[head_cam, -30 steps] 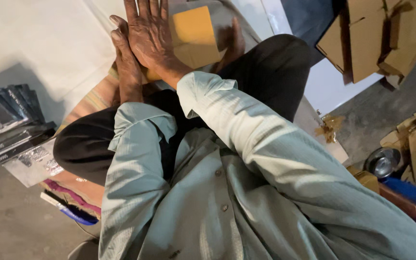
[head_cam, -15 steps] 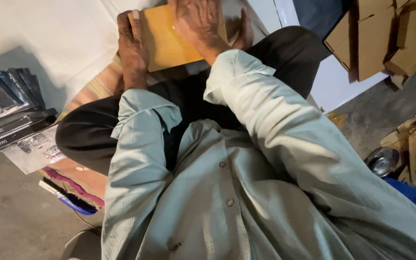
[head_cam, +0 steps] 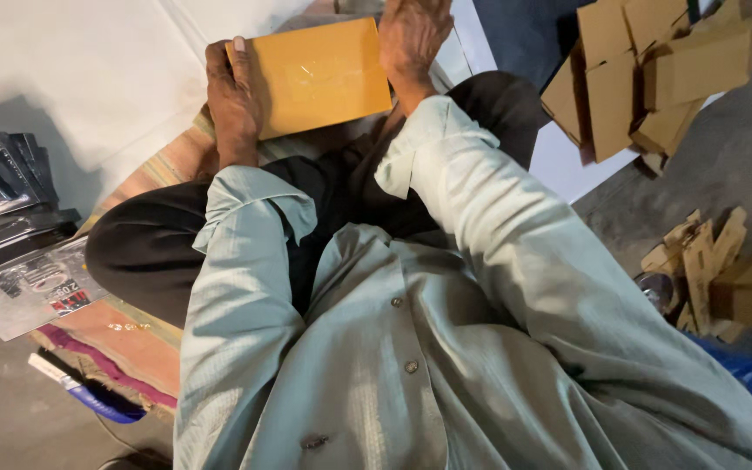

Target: The person assembles small cardboard boxes by folding flaps and sealing them with tape. They repeatedly pick up flat cardboard pieces, fold them into box shapes, and use a tape dispenser to seal the edges.

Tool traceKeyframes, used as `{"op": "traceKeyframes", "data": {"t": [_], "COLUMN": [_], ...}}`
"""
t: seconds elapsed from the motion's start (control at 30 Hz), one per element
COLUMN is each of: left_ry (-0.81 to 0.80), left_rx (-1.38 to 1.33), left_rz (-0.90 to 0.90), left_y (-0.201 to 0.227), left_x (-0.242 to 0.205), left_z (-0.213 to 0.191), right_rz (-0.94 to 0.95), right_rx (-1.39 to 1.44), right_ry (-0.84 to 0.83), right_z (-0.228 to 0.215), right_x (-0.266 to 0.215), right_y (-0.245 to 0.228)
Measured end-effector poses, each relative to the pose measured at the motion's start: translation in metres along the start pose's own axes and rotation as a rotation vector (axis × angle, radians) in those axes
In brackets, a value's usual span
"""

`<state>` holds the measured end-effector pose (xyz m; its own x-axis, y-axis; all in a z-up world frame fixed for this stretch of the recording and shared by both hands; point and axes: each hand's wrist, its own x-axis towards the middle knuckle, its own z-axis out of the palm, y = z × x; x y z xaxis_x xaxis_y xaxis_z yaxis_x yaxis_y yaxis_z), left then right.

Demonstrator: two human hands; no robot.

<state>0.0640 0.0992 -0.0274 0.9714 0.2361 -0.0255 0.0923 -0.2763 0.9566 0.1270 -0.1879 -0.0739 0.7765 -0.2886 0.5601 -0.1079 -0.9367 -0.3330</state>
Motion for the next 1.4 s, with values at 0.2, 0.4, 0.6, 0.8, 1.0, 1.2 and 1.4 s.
{"op": "traceKeyframes", "data": {"t": [0.2, 0.4, 0.6, 0.8, 1.0, 1.2, 1.4], "left_ry": [0.026, -0.104, -0.043, -0.038, 0.004, 0.007, -0.012], "left_rx": [0.043, -0.419, 0.106, 0.1, 0.075, 0.093, -0.012], "left_rz": [-0.011, 0.083, -0.005, -0.012, -0.027, -0.039, -0.028], "left_y": [-0.016, -0.019, 0.002, 0.011, 0.003, -0.004, 0.01], "left_x": [0.002, 0.007, 0.008, 0.004, 0.002, 0.004, 0.004], "left_z": [0.007, 0.004, -0.002, -0.004, 0.001, 0.005, 0.001], "right_rz": [-0.162, -0.262, -0.208, -0.153, -0.123, -0.202, -0.335], "right_rx": [-0.106, 0.098, -0.083, -0.117, -0.247, -0.167, -0.036], "right_ry": [-0.344, -0.321, -0.544, -0.538, -0.43, -0.605, -0.675], "right_z": [-0.028, -0.048, -0.062, -0.06, -0.07, -0.069, -0.077], "right_x": [-0.019, -0.035, -0.003, 0.009, 0.016, -0.001, -0.011], "right_y": [-0.1, -0.216, -0.183, -0.134, -0.093, -0.152, -0.206]}}
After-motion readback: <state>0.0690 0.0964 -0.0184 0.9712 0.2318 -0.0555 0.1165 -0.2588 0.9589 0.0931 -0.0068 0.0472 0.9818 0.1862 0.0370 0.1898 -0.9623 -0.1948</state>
